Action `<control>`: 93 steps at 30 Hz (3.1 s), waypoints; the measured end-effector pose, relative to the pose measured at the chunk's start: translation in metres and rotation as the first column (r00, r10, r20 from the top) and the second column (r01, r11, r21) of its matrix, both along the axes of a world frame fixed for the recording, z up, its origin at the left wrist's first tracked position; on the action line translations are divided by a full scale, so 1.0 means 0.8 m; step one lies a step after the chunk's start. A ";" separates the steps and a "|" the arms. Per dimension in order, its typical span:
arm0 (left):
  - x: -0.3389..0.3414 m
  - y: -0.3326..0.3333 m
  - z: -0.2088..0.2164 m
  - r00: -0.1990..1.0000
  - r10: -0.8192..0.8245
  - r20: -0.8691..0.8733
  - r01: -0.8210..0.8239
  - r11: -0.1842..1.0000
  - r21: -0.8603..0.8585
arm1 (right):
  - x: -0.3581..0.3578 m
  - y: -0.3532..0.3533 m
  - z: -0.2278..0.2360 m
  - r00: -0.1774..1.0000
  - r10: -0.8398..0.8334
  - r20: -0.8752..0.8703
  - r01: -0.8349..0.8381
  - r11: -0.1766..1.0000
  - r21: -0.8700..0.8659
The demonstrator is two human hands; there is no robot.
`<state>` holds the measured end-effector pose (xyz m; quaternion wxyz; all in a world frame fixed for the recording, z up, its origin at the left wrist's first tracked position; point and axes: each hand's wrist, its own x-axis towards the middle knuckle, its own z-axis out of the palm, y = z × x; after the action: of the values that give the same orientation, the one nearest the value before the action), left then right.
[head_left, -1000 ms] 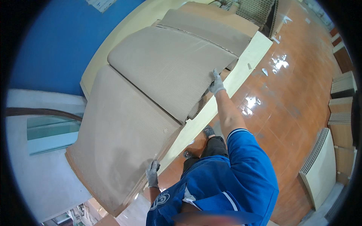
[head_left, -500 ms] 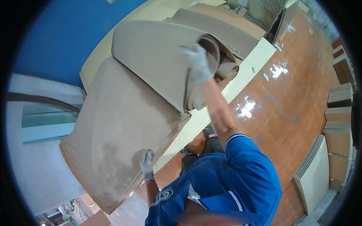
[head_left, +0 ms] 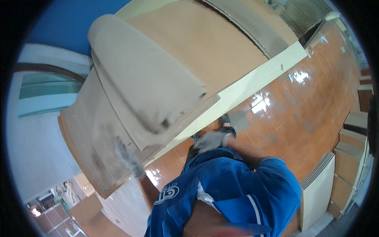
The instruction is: The person picks up and folds large corrugated cardboard sheets, then carries them across the room. They place a sheet on a table and smooth it with both hands. The person continues to fold and stack cardboard pieces on the floor.
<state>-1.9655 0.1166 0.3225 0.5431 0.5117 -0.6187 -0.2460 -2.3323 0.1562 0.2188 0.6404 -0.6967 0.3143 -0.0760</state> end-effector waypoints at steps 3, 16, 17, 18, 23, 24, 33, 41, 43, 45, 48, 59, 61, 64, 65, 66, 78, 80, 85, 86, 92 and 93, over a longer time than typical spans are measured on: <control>-0.017 -0.002 -0.046 0.994 -0.029 0.108 0.005 0.977 0.213 | -0.135 -0.031 -0.003 0.694 -0.640 -0.330 0.627 0.762 -0.161; -0.028 -0.026 -0.021 0.545 0.003 0.838 -0.292 0.938 0.187 | 0.012 -0.290 -0.028 0.519 -0.839 0.163 0.522 0.462 0.717; -0.027 -0.029 -0.029 0.489 0.029 0.872 -0.371 0.912 0.178 | 0.015 -0.296 -0.027 0.497 -0.862 0.097 0.461 0.357 0.812; -0.022 -0.030 -0.037 0.443 0.038 0.896 -0.393 0.906 0.156 | 0.018 -0.299 -0.024 0.559 -0.798 0.225 0.334 0.466 0.819; 0.022 -0.018 -0.066 0.716 0.308 0.627 -0.473 0.874 0.111 | 0.060 -0.299 0.007 0.554 -0.739 0.384 0.292 0.604 0.741; 0.027 -0.011 -0.076 0.836 0.300 0.459 -0.420 0.888 0.186 | 0.068 -0.292 0.019 0.475 -0.822 0.313 0.294 0.483 0.824; 0.384 0.084 -0.082 0.425 0.790 -0.443 -0.731 0.588 0.347 | 0.549 -0.239 0.249 0.776 0.268 0.571 -0.164 0.960 -0.229; 0.377 0.270 -0.166 0.047 0.954 -0.295 -0.620 0.259 0.741 | 0.540 -0.192 0.184 0.806 0.551 0.214 -0.291 0.685 -0.668; 0.325 0.263 -0.173 0.121 0.948 -0.293 -0.613 0.303 0.729 | 0.456 -0.231 0.143 0.926 0.363 0.102 -0.218 0.736 -0.641; 0.264 0.232 -0.162 0.268 0.924 -0.274 -0.598 0.383 0.704 | 0.353 -0.263 0.110 0.995 -0.003 0.102 0.055 0.855 -0.516; 0.155 0.145 -0.130 0.695 0.719 -0.013 -0.629 0.616 0.474 | 0.181 -0.285 0.077 0.791 -0.612 0.025 0.554 0.697 -0.455; -0.145 -0.100 -0.089 0.243 -0.262 0.934 0.319 0.931 0.179 | -0.126 -0.111 -0.040 -0.033 -0.999 -0.010 0.942 -0.035 0.334; -0.153 -0.108 -0.090 0.207 -0.254 0.945 0.370 0.914 0.165 | -0.112 -0.093 -0.048 -0.004 -0.998 -0.059 0.901 -0.029 0.433; -0.155 -0.109 -0.072 0.189 -0.218 0.957 0.331 0.932 0.147 | -0.085 -0.083 -0.052 0.068 -0.993 -0.094 0.735 -0.014 0.678; -0.156 -0.110 -0.063 0.295 -0.173 0.940 0.368 0.928 0.056 | -0.081 -0.085 -0.054 0.036 -0.999 -0.034 0.667 -0.001 0.745; -0.159 -0.113 -0.052 0.299 -0.146 0.943 0.386 0.922 0.021 | -0.079 -0.090 -0.057 -0.037 -0.998 -0.046 0.616 -0.059 0.786; -0.189 -0.154 0.055 0.337 0.053 0.940 0.377 0.907 -0.186 | -0.226 -0.213 -0.149 -0.479 -0.828 -0.292 0.318 -0.474 0.821; -0.194 -0.163 0.072 0.371 0.102 0.923 0.393 0.883 -0.255 | -0.248 -0.228 -0.155 -0.523 -0.771 -0.365 0.359 -0.587 0.726; -0.211 -0.181 0.120 0.397 0.109 0.911 0.365 0.892 -0.266 | -0.292 -0.252 -0.155 -0.603 -0.798 -0.002 0.577 -0.437 0.690; -0.214 -0.183 0.125 0.373 0.112 0.921 0.329 0.912 -0.244 | -0.296 -0.259 -0.156 -0.604 -0.796 -0.024 0.481 -0.389 0.786; -0.202 -0.172 0.115 0.318 0.142 0.937 0.294 0.925 -0.240 | -0.378 -0.298 -0.186 -0.669 -0.716 -0.199 0.249 -0.468 0.848; -0.195 -0.166 0.106 0.312 0.147 0.939 0.299 0.923 -0.244 | -0.394 -0.301 -0.193 -0.619 -0.783 -0.068 0.280 -0.300 0.912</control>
<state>-2.1214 -0.0162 0.4074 0.1514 0.4132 -0.8760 0.1973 -2.6478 -0.0848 0.0643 0.4989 0.2016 0.3542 -0.7649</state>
